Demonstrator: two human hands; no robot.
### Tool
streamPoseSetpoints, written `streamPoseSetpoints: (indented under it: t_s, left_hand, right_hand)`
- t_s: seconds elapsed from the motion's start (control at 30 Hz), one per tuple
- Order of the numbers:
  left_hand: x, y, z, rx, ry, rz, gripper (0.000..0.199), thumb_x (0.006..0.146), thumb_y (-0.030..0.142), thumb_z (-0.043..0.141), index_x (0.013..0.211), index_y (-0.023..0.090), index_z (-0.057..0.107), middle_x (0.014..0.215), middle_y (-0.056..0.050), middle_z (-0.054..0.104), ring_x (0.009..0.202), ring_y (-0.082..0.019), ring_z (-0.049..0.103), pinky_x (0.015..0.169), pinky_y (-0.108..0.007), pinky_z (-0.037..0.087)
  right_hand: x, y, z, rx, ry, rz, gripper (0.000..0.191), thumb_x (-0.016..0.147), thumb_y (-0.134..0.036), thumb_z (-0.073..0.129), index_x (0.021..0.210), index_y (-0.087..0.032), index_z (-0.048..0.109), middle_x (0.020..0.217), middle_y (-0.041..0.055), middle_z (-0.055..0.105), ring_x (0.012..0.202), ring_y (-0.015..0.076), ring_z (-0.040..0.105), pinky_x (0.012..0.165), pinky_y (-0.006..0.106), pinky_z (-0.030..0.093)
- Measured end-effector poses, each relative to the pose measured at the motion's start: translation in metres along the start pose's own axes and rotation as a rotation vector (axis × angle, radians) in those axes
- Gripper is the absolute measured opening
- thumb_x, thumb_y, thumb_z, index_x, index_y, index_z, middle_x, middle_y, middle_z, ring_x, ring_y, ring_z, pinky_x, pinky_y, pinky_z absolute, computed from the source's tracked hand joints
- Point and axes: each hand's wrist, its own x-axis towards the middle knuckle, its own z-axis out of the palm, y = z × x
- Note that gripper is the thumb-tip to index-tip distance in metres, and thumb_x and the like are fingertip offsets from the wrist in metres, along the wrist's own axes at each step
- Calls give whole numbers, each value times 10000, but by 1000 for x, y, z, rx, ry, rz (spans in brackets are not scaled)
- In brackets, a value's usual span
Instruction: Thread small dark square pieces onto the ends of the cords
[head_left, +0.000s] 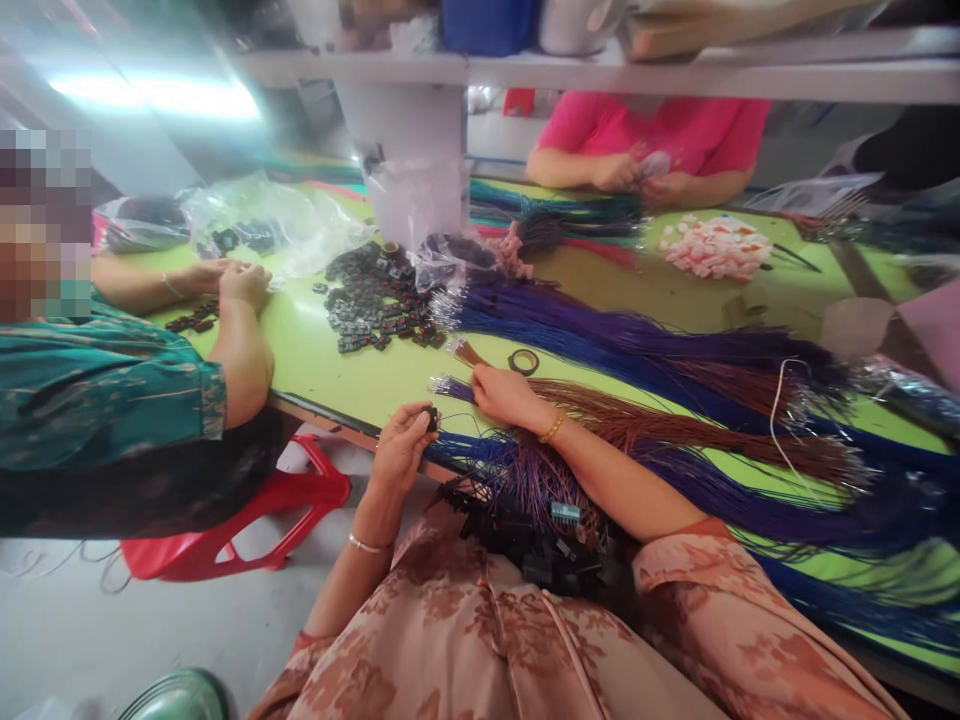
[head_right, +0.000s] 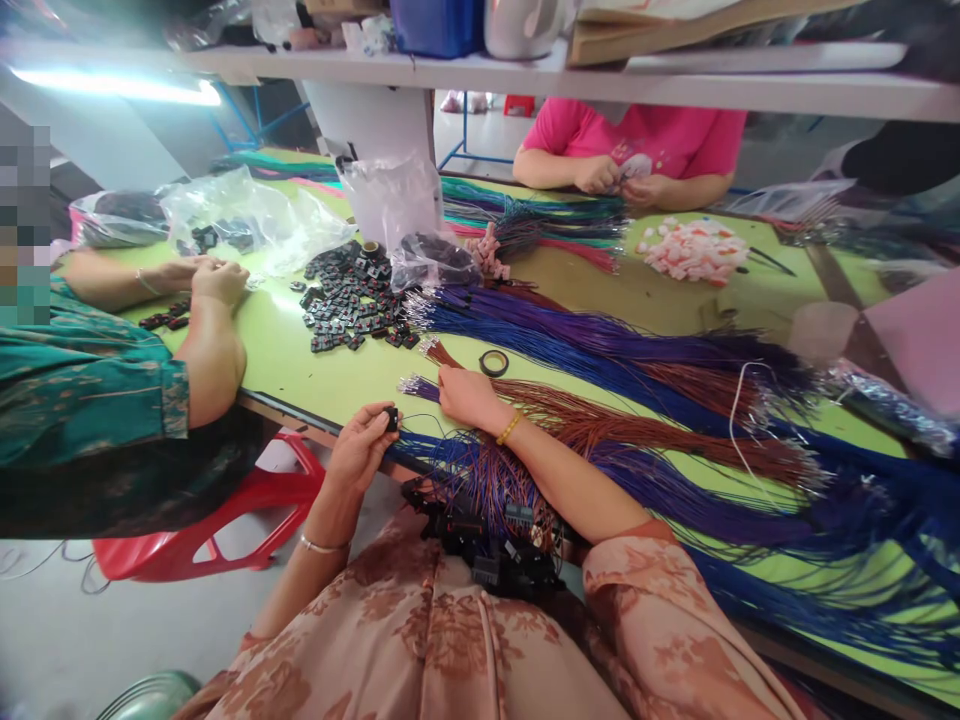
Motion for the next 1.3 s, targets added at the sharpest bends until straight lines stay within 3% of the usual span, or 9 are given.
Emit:
streamPoseSetpoints:
  t_s: [0.2, 0.37, 0.6, 1.0, 1.3]
  left_hand:
    - [0, -2, 5, -36, -11, 11, 317, 666, 248, 785, 936, 148, 654, 830, -44, 674, 748, -107, 621, 647, -192, 497]
    - [1, -3, 11, -93, -5, 14, 290, 680, 233, 773, 930, 153, 650, 846, -35, 665, 751, -101, 613, 665, -196, 495]
    - [3, -5, 15, -145, -22, 18, 230, 723, 200, 734, 932, 160, 646, 872, -28, 646, 756, -92, 599, 685, -192, 488]
    - [5, -7, 17, -159, -60, 21, 223, 741, 200, 717, 950, 161, 646, 878, -36, 655, 805, -109, 612, 733, -217, 487]
    - [4, -12, 22, -86, -12, 88, 301, 684, 243, 778, 931, 172, 621, 811, -3, 646, 745, -96, 608, 724, -220, 481]
  right_hand:
    - [0, -15, -2, 401, 128, -110, 89, 821, -188, 520, 799, -151, 597, 700, 8, 614, 611, 112, 503, 599, 227, 335]
    - [-3, -28, 0, 675, 128, -155, 113, 798, -220, 525, 774, -143, 603, 633, -35, 550, 569, 80, 437, 554, 201, 317]
    - [-17, -30, 3, 601, 139, -123, 129, 744, -247, 578, 668, -147, 606, 555, -53, 474, 525, 75, 366, 516, 210, 259]
    - [-22, -34, 3, 504, 175, -94, 104, 719, -234, 618, 657, -152, 628, 568, -31, 536, 529, 84, 382, 528, 220, 243]
    - [-22, -33, 7, 502, 184, -130, 91, 723, -209, 600, 646, -159, 599, 598, -28, 555, 548, 91, 408, 542, 222, 261]
